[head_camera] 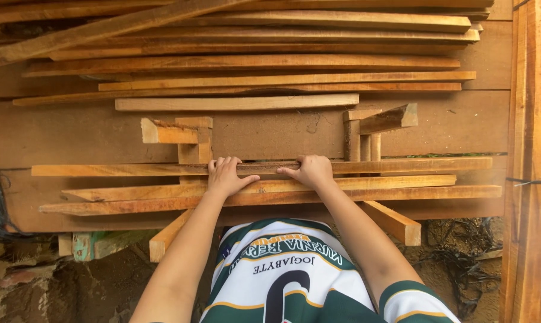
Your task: The recorder is sorting and stacking thin wooden planks into a notched wooden rack at a workshop.
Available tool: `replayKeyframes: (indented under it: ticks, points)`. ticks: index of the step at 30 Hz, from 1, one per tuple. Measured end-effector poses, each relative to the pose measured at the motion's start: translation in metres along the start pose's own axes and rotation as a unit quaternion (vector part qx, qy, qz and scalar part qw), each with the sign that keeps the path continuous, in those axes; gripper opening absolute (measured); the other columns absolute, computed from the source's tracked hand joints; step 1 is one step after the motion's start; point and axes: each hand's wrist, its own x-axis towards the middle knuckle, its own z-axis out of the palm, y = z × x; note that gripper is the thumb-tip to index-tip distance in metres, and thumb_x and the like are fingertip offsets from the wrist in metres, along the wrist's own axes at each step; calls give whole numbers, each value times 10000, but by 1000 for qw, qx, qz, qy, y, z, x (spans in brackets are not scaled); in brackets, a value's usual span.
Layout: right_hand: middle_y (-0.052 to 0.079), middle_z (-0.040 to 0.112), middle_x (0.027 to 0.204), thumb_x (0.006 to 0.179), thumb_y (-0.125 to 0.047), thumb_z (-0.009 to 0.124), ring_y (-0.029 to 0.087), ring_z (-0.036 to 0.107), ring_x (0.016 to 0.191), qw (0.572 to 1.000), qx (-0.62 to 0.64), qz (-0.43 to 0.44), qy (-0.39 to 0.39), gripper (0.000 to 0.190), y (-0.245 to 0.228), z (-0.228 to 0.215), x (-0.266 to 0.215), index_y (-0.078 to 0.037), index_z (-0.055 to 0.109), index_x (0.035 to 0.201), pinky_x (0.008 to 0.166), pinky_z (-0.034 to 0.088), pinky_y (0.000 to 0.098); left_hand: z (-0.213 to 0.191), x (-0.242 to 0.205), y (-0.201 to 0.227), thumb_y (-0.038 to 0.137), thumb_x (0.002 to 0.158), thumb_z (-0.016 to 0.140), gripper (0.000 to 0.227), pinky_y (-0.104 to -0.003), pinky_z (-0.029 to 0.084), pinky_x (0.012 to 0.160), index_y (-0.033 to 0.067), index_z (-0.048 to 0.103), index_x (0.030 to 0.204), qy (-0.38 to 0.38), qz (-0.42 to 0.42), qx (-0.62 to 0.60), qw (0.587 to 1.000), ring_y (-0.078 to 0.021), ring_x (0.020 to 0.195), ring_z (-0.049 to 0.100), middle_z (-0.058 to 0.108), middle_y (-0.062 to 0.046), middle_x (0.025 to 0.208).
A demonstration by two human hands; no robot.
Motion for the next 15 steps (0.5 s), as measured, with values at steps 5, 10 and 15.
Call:
replayKeyframes:
  ticks: [5,10,15]
  points:
    - [62,796,925,750,-927,508,264,751,983,998,13,6,56,797,14,-2,33,-240,795,1032,870,482,377,0,41,1,608,848,718,574,-551,148,1212,246,582,1273,39,9,9,999,-200,1326,470,609,30,1239]
    - [-9,785,879,721,-904,609,195,729,947,991,34,-17,131,710,30,5,68,-252,783,944,877,444,356,-37,51,18,637,833,722,567,-599,149,1224,237,626,1222,45,37,-45,997,-232,1333,503,643,7,1238]
    - [-10,609,1255,924,-641,642,213,597,1170,951,47,-82,294,526,29,-4,118,-234,644,1256,963,487,416,-39,113,8,529,981,629,570,-538,272,1188,148,523,1392,191,43,-16,980,-261,1393,419,515,-65,1422]
